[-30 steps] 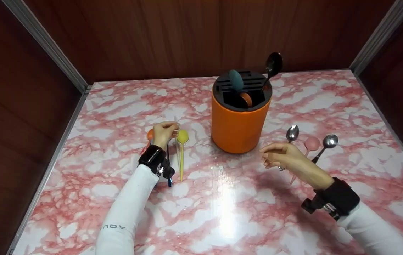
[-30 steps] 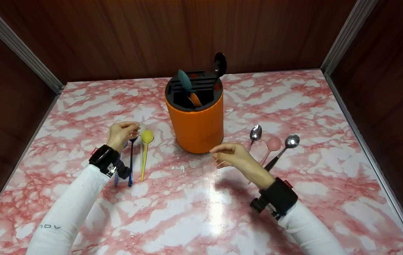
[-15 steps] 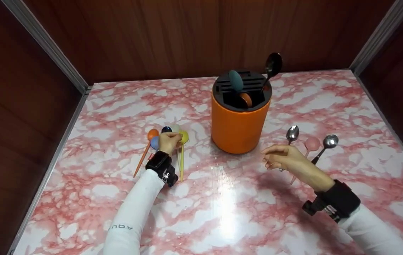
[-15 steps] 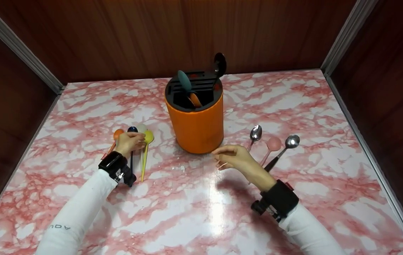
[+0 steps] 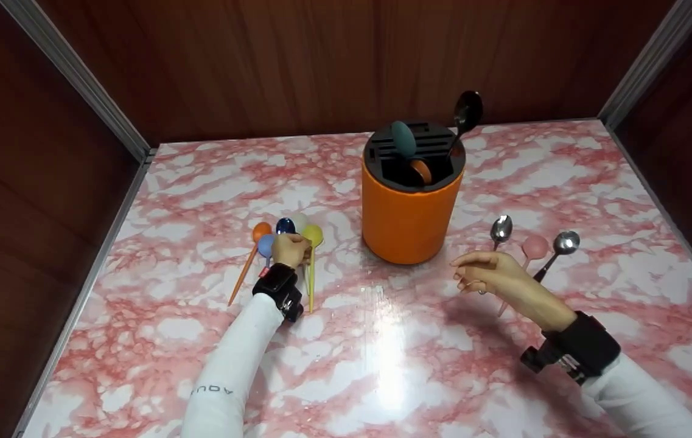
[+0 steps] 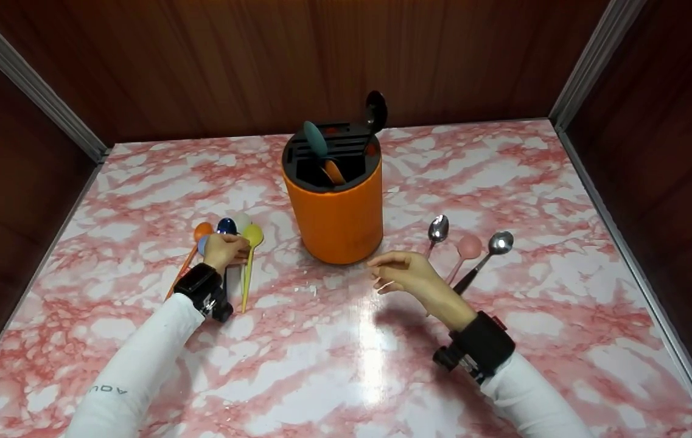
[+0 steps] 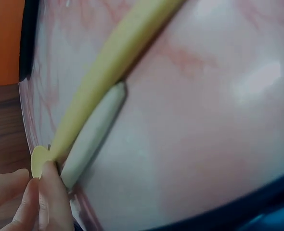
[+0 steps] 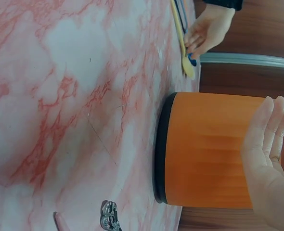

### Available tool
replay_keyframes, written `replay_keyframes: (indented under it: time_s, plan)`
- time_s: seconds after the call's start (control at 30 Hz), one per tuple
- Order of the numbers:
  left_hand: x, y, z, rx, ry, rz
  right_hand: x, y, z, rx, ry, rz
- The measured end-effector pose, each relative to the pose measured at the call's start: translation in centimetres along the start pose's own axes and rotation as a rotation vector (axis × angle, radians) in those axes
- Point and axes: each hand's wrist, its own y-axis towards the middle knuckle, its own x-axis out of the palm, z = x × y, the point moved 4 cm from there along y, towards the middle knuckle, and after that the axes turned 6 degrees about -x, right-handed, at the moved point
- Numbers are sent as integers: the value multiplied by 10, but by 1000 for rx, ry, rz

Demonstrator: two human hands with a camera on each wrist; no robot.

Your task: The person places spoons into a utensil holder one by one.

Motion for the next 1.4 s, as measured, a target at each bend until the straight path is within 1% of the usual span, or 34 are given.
replay_keyframes:
  time_s: [0.07, 0.1, 0.13, 0.17, 0.2, 0.23, 0.27, 0.33, 0.37, 0.4, 0.43, 0.47, 0.5, 0.57, 0.6, 0.63, 0.67, 0.7, 0.77, 0.8, 0.83, 0.87, 0.9, 0.97, 1.0, 1.03, 1.07, 1.1, 1.13, 1.2, 1.23, 1.33, 1.4]
  plan:
    - [2, 22, -20, 6, 46, 0, 0, 0, 0, 4, 1, 4]
    - [3, 34, -31, 27, 58, 3, 0, 0, 0, 4, 3, 5]
    - [4, 43, -40, 34, 76, 5, 0, 0, 0, 2, 4, 5]
    - [6, 55, -50, 29, 102, 13, 0, 0, 0, 1, 4, 4]
    - [7, 62, -57, 48, 112, 16, 0, 0, 0, -3, 5, 3]
    - [7, 67, -60, 44, 132, 6, 0, 0, 0, -5, 8, 2]
    - [8, 68, -61, 55, 145, 4, 0, 0, 0, -7, 12, 2]
    - [8, 59, -51, 78, 185, 1, 0, -1, 0, -10, 19, 2]
    - [7, 42, -35, 72, 220, 1, 0, -1, 0, -10, 20, 3]
    - [6, 31, -22, 40, 274, 1, 0, -1, 0, -9, 22, 5]
    - [6, 17, -6, 35, 323, 3, 0, -1, 0, -8, 22, 6]
    - [6, 10, 2, 73, 354, 16, 0, -1, 0, -8, 19, 8]
    - [6, 7, 5, 91, 381, 20, 0, -1, 0, -7, 16, 10]
    - [6, 11, 4, 102, 458, 32, 0, -1, -1, -5, 13, 14]
    - [8, 27, -8, 124, 476, 44, 0, -1, -1, -5, 13, 15]
    - [9, 38, -18, 162, 500, 65, 0, -1, 0, -4, 11, 15]
    - [11, 56, -33, 180, 517, 70, 0, -1, 0, -2, 12, 17]
    - [12, 67, -42, 174, 553, 76, 0, -1, 0, -1, 14, 19]
    - [14, 77, -47, 182, 638, 102, -1, -1, 0, 0, 19, 21]
    - [15, 72, -41, 169, 671, 92, -1, -1, 0, 0, 19, 22]
    - [15, 66, -34, 197, 699, 101, -1, -1, 0, 1, 19, 23]
    - [15, 54, -23, 222, 716, 103, -1, -1, 0, 0, 19, 24]
    - [14, 33, -2, 209, 743, 92, -1, -1, 0, -2, 23, 21]
    - [12, -17, 45, 190, 763, 53, -1, -2, 1, -6, 33, 16]
    - [12, -40, 66, 191, 773, 43, -1, -2, 1, -11, 41, 13]
    - [10, -56, 79, 216, 771, 50, -1, -2, 1, -14, 50, 11]
    - [10, -74, 95, 196, 777, 34, -1, -2, 1, -17, 58, 8]
    - [11, -87, 107, 172, 787, 19, -1, -2, 1, -19, 65, 6]
    - [11, -93, 112, 190, 789, 31, -2, -3, 1, -20, 67, 6]
    - [12, -96, 113, 207, 798, 43, -2, -3, 1, -24, 71, 4]
    - [13, -96, 114, 204, 792, 39, -2, -4, 1, -24, 70, 4]
    - [12, -90, 110, 161, 771, 14, -3, -5, 1, -30, 66, 4]
    - [11, -84, 106, 167, 753, 6, -2, -5, 1, -30, 64, 6]
